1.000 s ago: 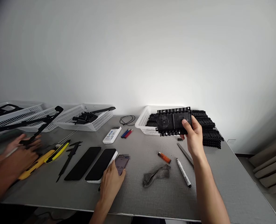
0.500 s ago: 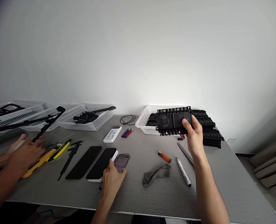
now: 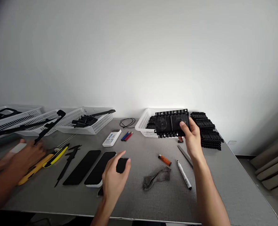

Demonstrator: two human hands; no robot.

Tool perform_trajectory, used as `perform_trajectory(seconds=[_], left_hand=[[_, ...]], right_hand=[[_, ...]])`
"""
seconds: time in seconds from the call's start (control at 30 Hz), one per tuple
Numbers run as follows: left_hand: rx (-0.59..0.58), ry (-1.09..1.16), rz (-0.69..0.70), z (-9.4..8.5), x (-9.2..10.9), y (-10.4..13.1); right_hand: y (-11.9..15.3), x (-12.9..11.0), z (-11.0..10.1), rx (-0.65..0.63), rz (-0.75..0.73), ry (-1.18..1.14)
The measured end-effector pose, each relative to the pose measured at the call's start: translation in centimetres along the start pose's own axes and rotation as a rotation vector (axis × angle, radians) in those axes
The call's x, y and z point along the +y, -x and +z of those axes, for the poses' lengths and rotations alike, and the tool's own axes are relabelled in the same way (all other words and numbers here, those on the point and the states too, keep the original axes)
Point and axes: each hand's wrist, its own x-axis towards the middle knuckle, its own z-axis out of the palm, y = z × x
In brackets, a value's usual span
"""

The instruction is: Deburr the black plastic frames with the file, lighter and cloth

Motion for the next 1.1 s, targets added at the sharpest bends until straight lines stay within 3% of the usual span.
perform_trajectory(seconds=[0.1, 0.23, 0.33, 0.43, 0.67, 0.73, 0.87, 0.97, 1.0, 1.07, 1.1], left_hand=[[-0.092, 0.282, 0.004, -0.6, 3.9, -4.4], [-0.331, 0.645, 0.014, 0.3, 8.3, -9.6], [-0.284, 0.743, 0.037, 1.8, 10.2, -11.7], [-0.284, 0.805, 0.046, 2.8, 10.8, -12.3], [-0.543, 0.924, 0.004, 3.3, 9.9, -12.1], [-0.555, 0.927, -0.025, 3.5, 9.5, -12.2], [-0.485, 0.957, -0.089, 3.9, 8.9, -12.6], [-0.414, 0.971, -0.138, 3.9, 8.8, -12.6], [-0.402, 0.978, -0.146, 3.9, 8.8, -12.5], [-0.393, 0.996, -0.146, 3.9, 8.9, -12.4], [-0.394, 1.005, -0.143, 3.8, 9.0, -12.4]], right_hand=[[0.1, 0.0, 0.4, -0.026, 0.009, -0.004], [0.3, 0.0, 0.9, -0.08, 0.027, -0.003], [0.4, 0.1, 1.0, -0.099, 0.042, -0.001], [0.3, 0.4, 1.0, -0.086, 0.047, -0.022], [0.2, 1.3, 1.4, -0.063, 0.047, -0.003], [0.1, 1.3, 1.1, -0.086, 0.059, 0.02], [-1.0, 1.7, -1.2, -0.266, 0.167, 0.04], [-2.0, 3.4, -2.5, -0.328, 0.24, 0.337], [-2.0, 4.3, -2.3, -0.394, 0.282, 0.553], [-1.7, 6.5, -1.2, -0.661, 0.389, 1.083], [-1.3, 7.7, -0.3, -0.706, 0.434, 1.194]])
